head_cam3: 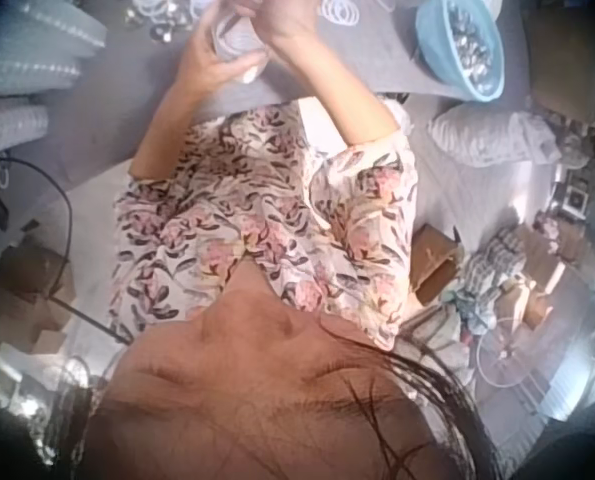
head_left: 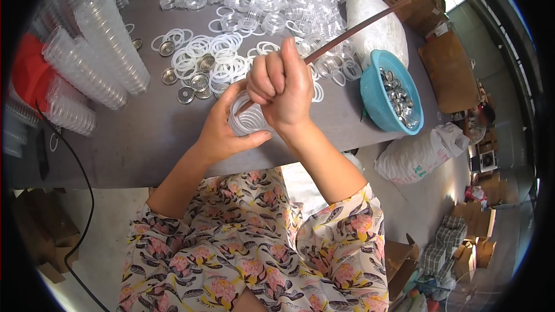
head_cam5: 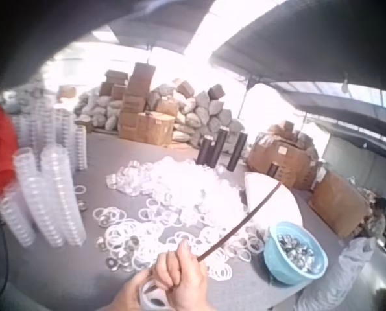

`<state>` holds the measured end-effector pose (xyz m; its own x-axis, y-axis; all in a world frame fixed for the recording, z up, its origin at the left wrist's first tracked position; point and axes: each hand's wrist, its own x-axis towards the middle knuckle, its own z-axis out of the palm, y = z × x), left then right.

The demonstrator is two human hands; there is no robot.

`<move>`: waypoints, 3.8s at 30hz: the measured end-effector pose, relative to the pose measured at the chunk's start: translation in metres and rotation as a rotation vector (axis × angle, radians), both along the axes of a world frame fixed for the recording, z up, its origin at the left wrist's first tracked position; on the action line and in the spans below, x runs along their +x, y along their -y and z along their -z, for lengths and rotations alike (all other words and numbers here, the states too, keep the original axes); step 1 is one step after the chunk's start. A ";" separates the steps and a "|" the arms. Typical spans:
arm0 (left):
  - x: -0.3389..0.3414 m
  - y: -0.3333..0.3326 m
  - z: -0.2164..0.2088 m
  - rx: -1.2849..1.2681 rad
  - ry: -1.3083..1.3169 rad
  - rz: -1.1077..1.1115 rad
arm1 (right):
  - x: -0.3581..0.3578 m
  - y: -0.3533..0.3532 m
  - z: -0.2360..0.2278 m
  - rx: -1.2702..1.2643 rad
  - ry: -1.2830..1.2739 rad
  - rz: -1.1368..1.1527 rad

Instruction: The person uses a wooden stick to thread white plastic rings onto a clear plastic cylinder. They repeatedly pick up rings from a pile on the table and slide them onto the cylinder, occasionally adjusting the stack. The person also handles metal lids and stacks the finished cylinders on the table.

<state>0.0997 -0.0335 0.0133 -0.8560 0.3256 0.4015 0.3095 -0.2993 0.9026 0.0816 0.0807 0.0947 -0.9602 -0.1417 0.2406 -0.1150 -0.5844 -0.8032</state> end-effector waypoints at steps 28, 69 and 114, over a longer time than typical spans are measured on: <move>0.006 -0.007 0.001 0.027 0.046 -0.064 | -0.015 -0.010 -0.018 0.474 -0.076 0.114; 0.005 -0.012 0.007 0.060 0.051 -0.092 | -0.007 0.023 -0.011 0.167 -0.002 -0.033; -0.007 -0.008 0.022 -0.171 -0.268 -0.281 | 0.010 -0.018 -0.014 0.374 0.026 0.015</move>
